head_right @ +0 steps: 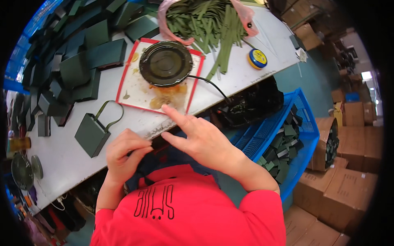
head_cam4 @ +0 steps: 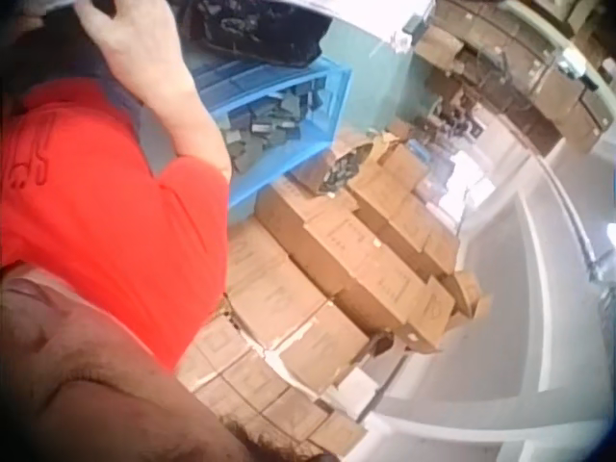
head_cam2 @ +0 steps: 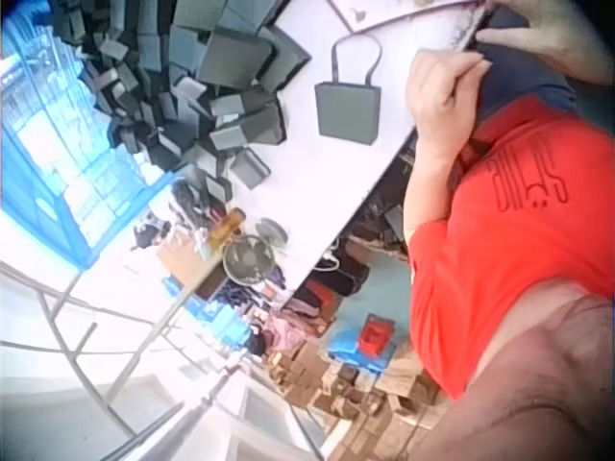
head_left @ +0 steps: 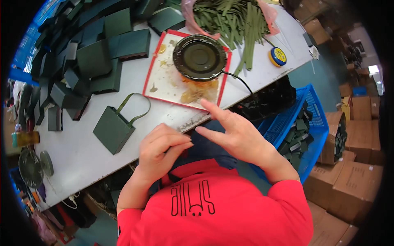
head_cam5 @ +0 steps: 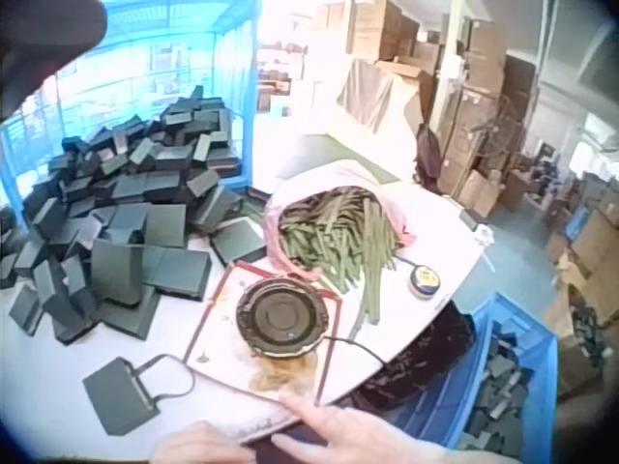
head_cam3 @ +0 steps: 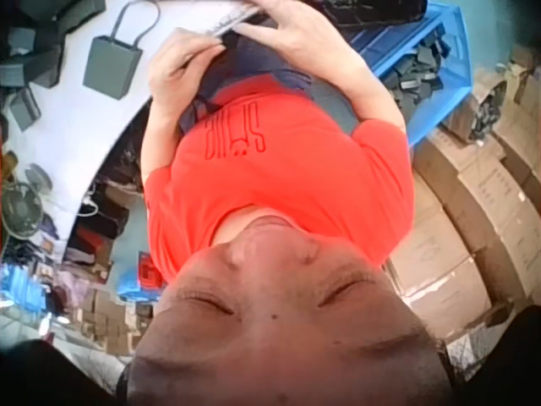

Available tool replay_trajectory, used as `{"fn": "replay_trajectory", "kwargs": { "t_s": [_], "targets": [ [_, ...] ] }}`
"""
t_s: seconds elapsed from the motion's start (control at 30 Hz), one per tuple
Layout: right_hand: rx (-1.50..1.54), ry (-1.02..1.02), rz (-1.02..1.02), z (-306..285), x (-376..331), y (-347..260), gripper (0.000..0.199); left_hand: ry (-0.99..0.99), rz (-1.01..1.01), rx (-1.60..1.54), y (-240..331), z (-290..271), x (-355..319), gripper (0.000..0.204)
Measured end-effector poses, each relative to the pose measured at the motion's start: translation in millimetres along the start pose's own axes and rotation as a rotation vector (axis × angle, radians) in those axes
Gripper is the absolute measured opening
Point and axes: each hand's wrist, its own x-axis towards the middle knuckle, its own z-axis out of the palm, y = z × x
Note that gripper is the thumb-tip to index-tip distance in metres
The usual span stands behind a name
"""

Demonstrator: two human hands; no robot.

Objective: The person attaches green fabric straps to small green rectangular boxes. They pick up a box, thread a strap through a slot on the side, and secure it, repeating this process for multiple units. The finished boxes are placed on the table.

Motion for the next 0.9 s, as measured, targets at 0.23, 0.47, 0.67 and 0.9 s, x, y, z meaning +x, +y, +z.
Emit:
{"fn": "replay_trajectory", "kwargs": {
  "t_s": [0.23,0.47,0.67,0.9],
  "targets": [
    [-0.110,0.101,0.035,8,-18,9,0.030,-0.130,-0.042,0.125,7,25,21,0.031],
    [0.012,0.017,0.314,17,-29,2,0.036,-0.114,0.140,0.047,-8,85,22,0.023],
    [0.110,-0.105,0.354,4,-47,6,0.044,-0.051,0.007,-0.230,-6,91,20,0.013],
    [1.133,-0.027,0.907,-46,-156,132,0.039,-0.079,-0.080,-0.111,-4,68,20,0.018]
  ]
}}
